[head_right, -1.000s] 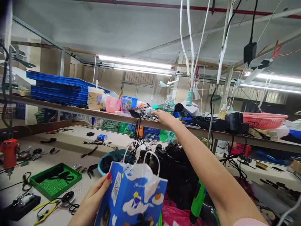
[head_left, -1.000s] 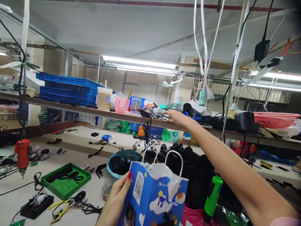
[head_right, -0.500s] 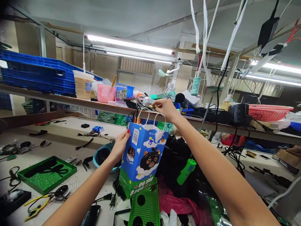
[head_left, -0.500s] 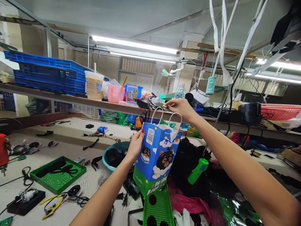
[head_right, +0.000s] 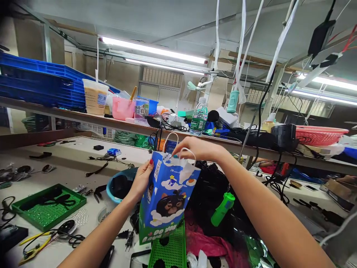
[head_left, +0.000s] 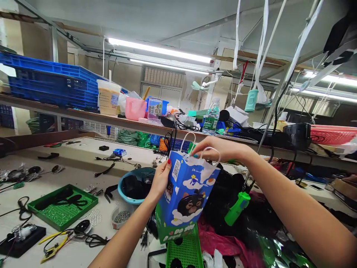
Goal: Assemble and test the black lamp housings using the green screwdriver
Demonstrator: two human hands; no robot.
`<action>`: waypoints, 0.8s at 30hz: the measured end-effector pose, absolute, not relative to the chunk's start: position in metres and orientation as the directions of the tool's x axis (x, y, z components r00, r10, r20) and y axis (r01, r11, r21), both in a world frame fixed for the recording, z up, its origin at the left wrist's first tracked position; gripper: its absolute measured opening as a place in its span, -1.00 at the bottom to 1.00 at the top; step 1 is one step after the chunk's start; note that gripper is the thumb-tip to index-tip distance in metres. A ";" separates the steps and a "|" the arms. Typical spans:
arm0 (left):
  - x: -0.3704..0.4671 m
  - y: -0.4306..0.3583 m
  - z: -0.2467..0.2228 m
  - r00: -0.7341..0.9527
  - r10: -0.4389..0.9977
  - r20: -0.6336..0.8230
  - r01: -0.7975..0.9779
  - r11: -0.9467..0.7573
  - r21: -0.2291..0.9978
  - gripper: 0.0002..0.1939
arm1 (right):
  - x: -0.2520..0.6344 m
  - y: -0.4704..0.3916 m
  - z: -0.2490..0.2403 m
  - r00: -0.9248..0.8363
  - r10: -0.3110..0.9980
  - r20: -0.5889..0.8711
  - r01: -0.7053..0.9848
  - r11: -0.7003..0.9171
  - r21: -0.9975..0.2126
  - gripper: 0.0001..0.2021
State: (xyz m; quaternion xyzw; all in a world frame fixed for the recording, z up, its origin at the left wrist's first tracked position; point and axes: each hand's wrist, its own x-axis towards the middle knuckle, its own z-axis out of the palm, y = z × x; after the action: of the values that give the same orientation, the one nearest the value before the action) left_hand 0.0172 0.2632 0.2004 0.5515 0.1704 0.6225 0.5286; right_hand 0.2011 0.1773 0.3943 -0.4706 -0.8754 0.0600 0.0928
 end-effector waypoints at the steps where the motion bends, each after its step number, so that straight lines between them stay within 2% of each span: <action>1: 0.016 0.263 0.201 0.168 0.848 0.503 -0.470 -0.380 0.797 -0.49 | 0.199 0.182 0.402 -0.464 0.862 0.202 0.854 0.496 -0.157 -0.71; 3: 0.014 0.262 0.201 0.165 0.852 0.497 -0.468 -0.377 0.800 -0.49 | 0.195 0.199 0.419 -0.283 0.871 0.401 0.936 0.342 -0.083 -0.69; 5: 0.012 0.260 0.201 0.164 0.854 0.494 -0.462 -0.376 0.803 -0.48 | 0.188 0.226 0.436 -0.138 0.843 0.519 0.984 0.176 -0.025 -0.68; 8: 0.009 0.257 0.200 0.170 0.852 0.495 -0.448 -0.380 0.809 -0.47 | 0.178 0.269 0.451 -0.017 0.871 0.491 1.000 0.014 0.010 -0.78; 12: 0.003 0.256 0.201 0.179 0.849 0.497 -0.434 -0.385 0.814 -0.46 | 0.171 0.305 0.451 0.103 0.931 0.351 0.992 -0.121 0.031 -0.74; 15: -0.001 0.256 0.201 0.184 0.853 0.489 -0.429 -0.378 0.820 -0.47 | 0.169 0.309 0.449 0.126 0.928 0.351 0.988 -0.148 0.036 -0.74; 21: 0.000 0.260 0.195 0.167 0.869 0.465 -0.454 -0.351 0.819 -0.46 | 0.164 0.250 0.458 0.029 0.734 0.679 0.991 -0.108 0.075 -0.71; 23: 0.003 0.263 0.192 0.152 0.877 0.455 -0.479 -0.338 0.810 -0.47 | 0.166 0.218 0.451 -0.015 0.716 0.698 0.997 -0.043 0.066 -0.66; 24: 0.005 0.264 0.190 0.144 0.881 0.451 -0.493 -0.331 0.805 -0.47 | 0.167 0.203 0.443 -0.042 0.755 0.654 0.999 0.034 0.025 -0.67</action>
State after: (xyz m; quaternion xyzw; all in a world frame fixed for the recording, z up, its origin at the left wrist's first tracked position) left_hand 0.0051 0.2642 0.1902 0.5218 0.1859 0.6272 0.5475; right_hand 0.1674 0.2034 0.4435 -0.6480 -0.6768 -0.2511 0.2429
